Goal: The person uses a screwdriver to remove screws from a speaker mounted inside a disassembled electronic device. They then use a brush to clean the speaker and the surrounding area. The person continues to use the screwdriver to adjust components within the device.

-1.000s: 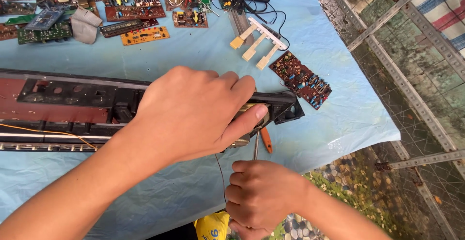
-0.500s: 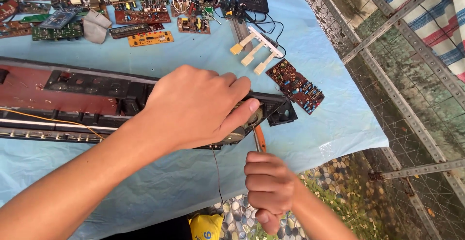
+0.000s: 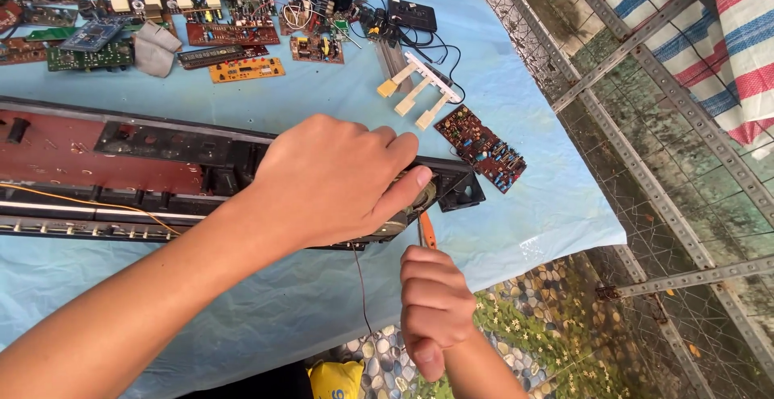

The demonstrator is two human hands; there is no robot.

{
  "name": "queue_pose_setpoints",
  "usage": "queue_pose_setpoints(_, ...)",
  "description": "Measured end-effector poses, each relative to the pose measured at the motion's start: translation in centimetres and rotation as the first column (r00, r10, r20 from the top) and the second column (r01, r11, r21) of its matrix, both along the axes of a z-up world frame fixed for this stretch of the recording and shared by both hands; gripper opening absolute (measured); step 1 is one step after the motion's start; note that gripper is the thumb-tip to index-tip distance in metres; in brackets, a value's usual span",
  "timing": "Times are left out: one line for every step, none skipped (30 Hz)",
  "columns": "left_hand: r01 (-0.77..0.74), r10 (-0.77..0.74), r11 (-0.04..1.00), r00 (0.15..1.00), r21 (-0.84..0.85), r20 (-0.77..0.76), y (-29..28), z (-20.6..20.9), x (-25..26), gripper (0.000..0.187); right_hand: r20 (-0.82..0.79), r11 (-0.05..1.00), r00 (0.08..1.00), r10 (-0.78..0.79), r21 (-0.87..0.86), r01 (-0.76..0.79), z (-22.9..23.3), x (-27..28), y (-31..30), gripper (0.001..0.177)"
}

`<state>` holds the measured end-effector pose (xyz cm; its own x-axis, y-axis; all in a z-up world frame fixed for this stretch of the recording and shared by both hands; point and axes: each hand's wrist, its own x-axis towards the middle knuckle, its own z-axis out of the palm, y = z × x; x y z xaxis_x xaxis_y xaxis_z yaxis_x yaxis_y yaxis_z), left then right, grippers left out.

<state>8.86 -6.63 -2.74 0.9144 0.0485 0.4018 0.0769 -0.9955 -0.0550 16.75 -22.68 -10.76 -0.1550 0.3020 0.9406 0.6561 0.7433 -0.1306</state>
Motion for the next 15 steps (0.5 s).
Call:
queue_pose_setpoints(-0.002,0.002,1.0,1.0,0.0,0.002,0.0,-0.1,0.1,0.046,0.002,1.0,1.0,0.002,0.0,-0.002,-0.2,0.8,-0.4,0.06)
queue_pose_setpoints(-0.002,0.002,1.0,1.0,0.0,-0.002,0.0,-0.1,0.1,0.047,0.105,0.996,0.993,0.055,-0.076,-0.047,-0.5,1.6,-0.7,0.056)
queue_pose_setpoints(-0.001,0.001,1.0,1.0,0.001,-0.005,0.0,-0.2,0.2,0.047,0.203,0.984,0.973,0.113,-0.158,-0.082,-0.7,2.4,-1.1,0.053)
queue_pose_setpoints(-0.004,0.004,1.0,1.0,-0.001,-0.005,0.0,-0.1,0.2,0.047,0.202,0.984,0.972,0.117,-0.159,-0.085,-0.3,2.8,-1.2,0.053)
queue_pose_setpoints(-0.003,0.003,1.0,1.0,-0.009,-0.031,0.0,0.0,0.3,0.047,0.257,0.967,0.952,0.164,-0.232,-0.104,0.0,3.2,-1.3,0.051)
queue_pose_setpoints(-0.001,0.0,1.0,0.998,-0.018,-0.059,-0.1,0.1,0.3,0.047,0.305,0.945,0.928,0.214,-0.305,-0.117,0.3,3.6,-1.5,0.049)
queue_pose_setpoints(-0.002,0.0,1.0,0.998,-0.021,-0.061,-0.1,0.1,0.2,0.047,0.302,0.944,0.929,0.215,-0.308,-0.119,0.8,3.8,-1.9,0.049)
queue_pose_setpoints(0.0,-0.001,1.0,0.998,-0.019,-0.06,0.0,0.1,0.3,0.047,0.301,0.908,0.917,0.261,-0.4,-0.127,1.5,4.0,-2.2,0.047)
queue_pose_setpoints(0.001,-0.002,1.0,0.998,-0.017,-0.058,0.0,0.2,0.3,0.047,0.295,0.862,0.905,0.305,-0.489,-0.132,2.1,4.3,-2.5,0.045)
queue_pose_setpoints(-0.002,0.001,1.0,0.998,-0.018,-0.058,-0.1,0.2,0.2,0.047,0.294,0.862,0.904,0.309,-0.489,-0.135,2.0,4.6,-2.6,0.045)
queue_pose_setpoints(-0.004,0.003,1.0,0.998,-0.017,-0.056,-0.1,0.2,0.2,0.047,0.343,0.838,0.875,0.341,-0.533,-0.118,2.0,4.9,-2.7,0.034)
queue_pose_setpoints(-0.004,0.003,1.0,0.998,-0.015,-0.056,-0.2,0.2,0.1,0.046,0.385,0.813,0.844,0.374,-0.574,-0.098,2.0,5.2,-2.8,0.025)
queue_pose_setpoints(-0.006,0.005,1.0,0.998,-0.017,-0.059,-0.2,0.3,0.1,0.046,0.382,0.812,0.844,0.376,-0.575,-0.101,2.2,5.2,-2.7,0.025)
queue_pose_setpoints(-0.003,0.002,1.0,0.997,-0.016,-0.072,-0.2,0.4,0.1,0.046,0.409,0.778,0.81,0.42,-0.622,-0.09,2.5,5.3,-2.6,0.028)
queue_pose_setpoints(-0.001,-0.001,1.0,0.996,-0.015,-0.084,-0.2,0.5,0.1,0.046,0.43,0.741,0.773,0.465,-0.667,-0.074,2.7,5.4,-2.5,0.031)
